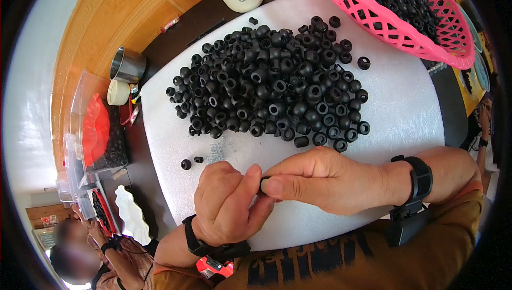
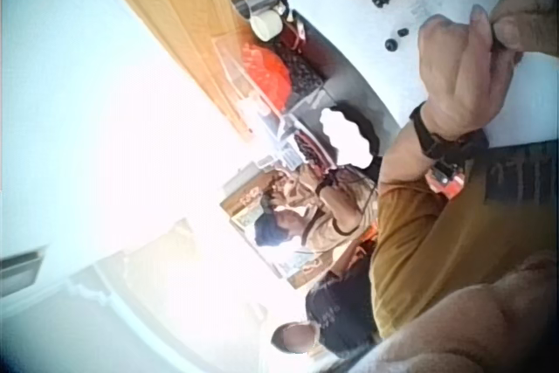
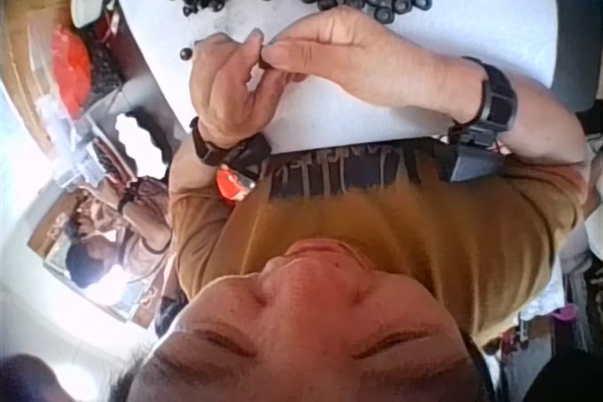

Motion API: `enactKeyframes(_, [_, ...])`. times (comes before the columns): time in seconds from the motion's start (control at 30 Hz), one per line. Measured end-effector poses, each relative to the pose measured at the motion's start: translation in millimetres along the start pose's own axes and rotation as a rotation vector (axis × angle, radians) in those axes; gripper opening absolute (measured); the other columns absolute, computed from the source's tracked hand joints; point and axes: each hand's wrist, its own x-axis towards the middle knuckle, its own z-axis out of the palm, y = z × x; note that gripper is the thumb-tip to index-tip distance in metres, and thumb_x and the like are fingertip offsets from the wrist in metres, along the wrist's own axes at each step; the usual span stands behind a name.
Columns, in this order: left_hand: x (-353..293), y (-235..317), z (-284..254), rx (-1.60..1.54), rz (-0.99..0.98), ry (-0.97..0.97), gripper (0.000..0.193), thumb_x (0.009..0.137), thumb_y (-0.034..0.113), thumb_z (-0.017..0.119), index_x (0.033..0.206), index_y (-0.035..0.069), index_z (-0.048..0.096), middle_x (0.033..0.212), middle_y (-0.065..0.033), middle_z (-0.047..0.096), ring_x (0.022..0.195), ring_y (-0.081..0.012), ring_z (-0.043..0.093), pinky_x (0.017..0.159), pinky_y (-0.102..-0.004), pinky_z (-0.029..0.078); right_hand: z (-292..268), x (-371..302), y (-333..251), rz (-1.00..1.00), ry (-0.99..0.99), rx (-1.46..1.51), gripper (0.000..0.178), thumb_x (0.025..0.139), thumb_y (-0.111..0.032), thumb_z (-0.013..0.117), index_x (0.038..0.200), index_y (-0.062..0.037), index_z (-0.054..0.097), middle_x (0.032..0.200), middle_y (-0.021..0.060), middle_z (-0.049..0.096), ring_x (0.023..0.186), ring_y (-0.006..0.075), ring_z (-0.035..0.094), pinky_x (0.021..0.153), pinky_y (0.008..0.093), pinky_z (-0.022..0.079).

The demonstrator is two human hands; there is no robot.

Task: Assembling small black plastic components by hand on a white workstation surface.

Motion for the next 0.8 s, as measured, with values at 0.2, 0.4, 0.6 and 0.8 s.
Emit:
enactKeyframes(0.2, [1.5, -1.6, 4.1, -0.079, -0.015, 0.035, 0.045, 0.058, 0.001, 0.076, 0.101, -0.005, 0.062, 0.074, -0.0057, 0.056, 0.057, -0.0208, 0.051, 0.058, -0.0344, 0.044, -0.6, 2.0, -0.7, -0.044, -0.026, 0.093, 0.031, 0.101, -0.025, 0.047, 0.1, 0.0009, 0.064, 0.087, -0.0017, 0.061, 0.081, 0.003, 0.051, 0.07, 0.021, 0.044])
enactKeyframes(0.4, [10.0, 2.0, -2.0, 0.086, -0.016, -0.015, 0.043, 0.058, 0.009, 0.077, 0.099, 0.0, 0.065, 0.07, -0.0002, 0.057, 0.058, -0.0158, 0.051, 0.065, -0.0342, 0.041, 1.5, 1.5, -3.3, 0.001, 0.013, 0.017, 0.03, 0.101, -0.025, 0.047, 0.1, 0.0001, 0.063, 0.086, -0.003, 0.059, 0.08, 0.0023, 0.049, 0.069, 0.0201, 0.043])
enactKeyframes(0.6, [10.4, 3.0, -1.5, 0.1, -0.055, -0.075, 0.048, 0.059, 0.008, 0.076, 0.105, 0.002, 0.06, 0.072, -0.0009, 0.054, 0.062, -0.0176, 0.049, 0.074, -0.0398, 0.04, -1.2, 2.5, -1.5, -0.099, 0.078, -0.103, 0.029, 0.1, -0.024, 0.048, 0.091, -0.0002, 0.061, 0.074, -0.0009, 0.057, 0.073, 0.0038, 0.049, 0.064, 0.0235, 0.043])
enactKeyframes(0.8, [10.1, 2.6, -0.8, 0.124, -0.074, -0.04, 0.045, 0.058, 0.011, 0.077, 0.1, 0.002, 0.064, 0.072, 0.0008, 0.058, 0.061, -0.0151, 0.053, 0.071, -0.0359, 0.042, -3.9, 5.2, -2.4, -0.243, 0.11, -0.385, 0.029, 0.098, -0.023, 0.05, 0.085, 0.0006, 0.059, 0.066, 0.0051, 0.052, 0.065, 0.0069, 0.049, 0.06, 0.0266, 0.043])
